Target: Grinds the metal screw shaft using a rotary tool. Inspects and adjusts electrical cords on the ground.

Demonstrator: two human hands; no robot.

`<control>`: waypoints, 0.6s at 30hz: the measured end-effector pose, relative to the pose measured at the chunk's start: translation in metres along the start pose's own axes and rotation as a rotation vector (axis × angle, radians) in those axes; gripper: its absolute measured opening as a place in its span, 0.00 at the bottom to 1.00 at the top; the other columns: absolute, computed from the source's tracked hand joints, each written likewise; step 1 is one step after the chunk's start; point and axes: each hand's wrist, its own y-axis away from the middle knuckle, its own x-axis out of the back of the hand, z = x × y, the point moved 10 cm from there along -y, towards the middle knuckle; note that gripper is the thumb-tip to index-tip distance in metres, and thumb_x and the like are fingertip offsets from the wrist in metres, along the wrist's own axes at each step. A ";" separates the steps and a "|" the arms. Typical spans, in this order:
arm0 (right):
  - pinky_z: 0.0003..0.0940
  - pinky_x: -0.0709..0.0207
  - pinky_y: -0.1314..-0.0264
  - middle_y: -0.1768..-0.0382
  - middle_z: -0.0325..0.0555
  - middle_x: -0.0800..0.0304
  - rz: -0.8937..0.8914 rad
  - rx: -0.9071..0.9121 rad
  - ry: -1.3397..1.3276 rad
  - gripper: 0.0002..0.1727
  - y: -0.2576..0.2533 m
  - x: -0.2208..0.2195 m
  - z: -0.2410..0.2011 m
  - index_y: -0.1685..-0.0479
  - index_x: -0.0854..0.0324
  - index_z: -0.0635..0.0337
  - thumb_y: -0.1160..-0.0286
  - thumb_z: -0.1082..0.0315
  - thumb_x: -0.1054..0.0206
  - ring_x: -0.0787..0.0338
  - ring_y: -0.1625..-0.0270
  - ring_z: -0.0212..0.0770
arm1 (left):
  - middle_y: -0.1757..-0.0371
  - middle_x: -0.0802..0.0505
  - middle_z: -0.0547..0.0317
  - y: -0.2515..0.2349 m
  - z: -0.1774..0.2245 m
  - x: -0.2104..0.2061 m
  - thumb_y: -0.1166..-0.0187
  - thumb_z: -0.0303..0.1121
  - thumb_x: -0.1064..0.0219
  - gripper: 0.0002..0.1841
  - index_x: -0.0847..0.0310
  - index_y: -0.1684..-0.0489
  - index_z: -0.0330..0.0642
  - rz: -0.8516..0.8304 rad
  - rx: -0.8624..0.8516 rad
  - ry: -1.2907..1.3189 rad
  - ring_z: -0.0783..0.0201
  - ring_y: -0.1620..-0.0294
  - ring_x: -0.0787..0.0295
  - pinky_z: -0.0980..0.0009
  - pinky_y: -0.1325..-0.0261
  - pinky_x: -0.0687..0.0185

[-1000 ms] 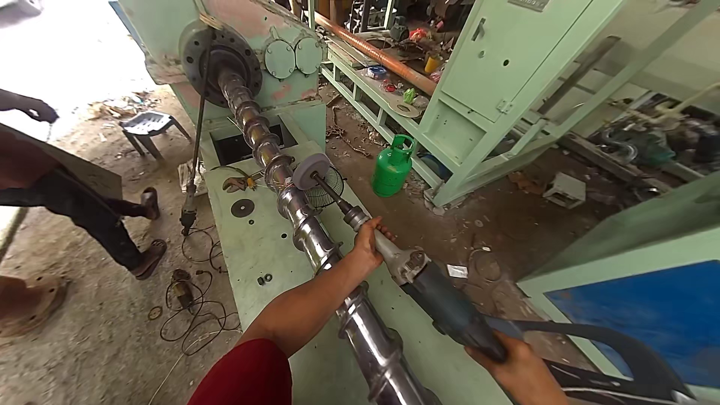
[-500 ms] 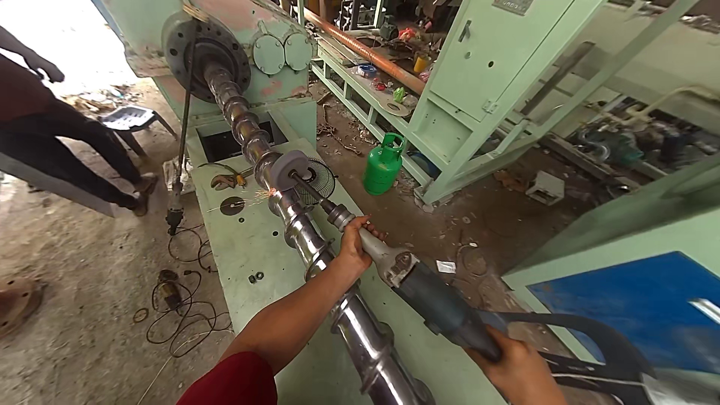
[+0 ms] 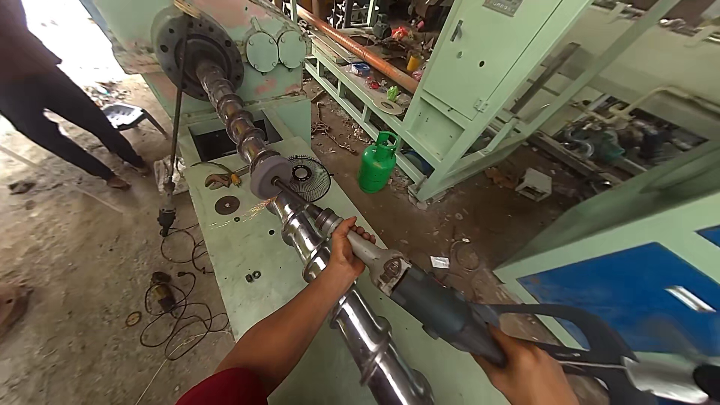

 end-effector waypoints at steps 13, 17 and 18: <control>0.62 0.22 0.78 0.77 0.54 0.11 0.090 0.102 0.075 0.16 0.010 0.015 -0.017 0.65 0.13 0.58 0.45 0.56 0.23 0.08 0.74 0.61 | 0.84 0.23 0.61 0.016 0.008 0.019 0.16 0.35 0.46 0.15 0.31 0.79 0.47 -0.035 -0.035 0.078 0.61 0.83 0.20 0.61 0.65 0.13; 0.63 0.21 0.75 0.76 0.56 0.10 0.062 0.072 0.043 0.17 0.007 0.007 -0.014 0.63 0.12 0.59 0.44 0.56 0.22 0.08 0.72 0.62 | 0.84 0.23 0.61 0.011 0.007 0.017 0.16 0.34 0.46 0.14 0.32 0.77 0.47 -0.028 -0.025 0.046 0.61 0.82 0.21 0.61 0.65 0.13; 0.64 0.21 0.74 0.76 0.56 0.10 0.057 0.066 0.037 0.17 0.006 0.006 -0.013 0.63 0.12 0.60 0.44 0.56 0.22 0.07 0.72 0.63 | 0.84 0.23 0.61 0.009 0.006 0.016 0.17 0.34 0.46 0.13 0.32 0.77 0.47 -0.027 -0.021 0.039 0.61 0.82 0.21 0.61 0.65 0.13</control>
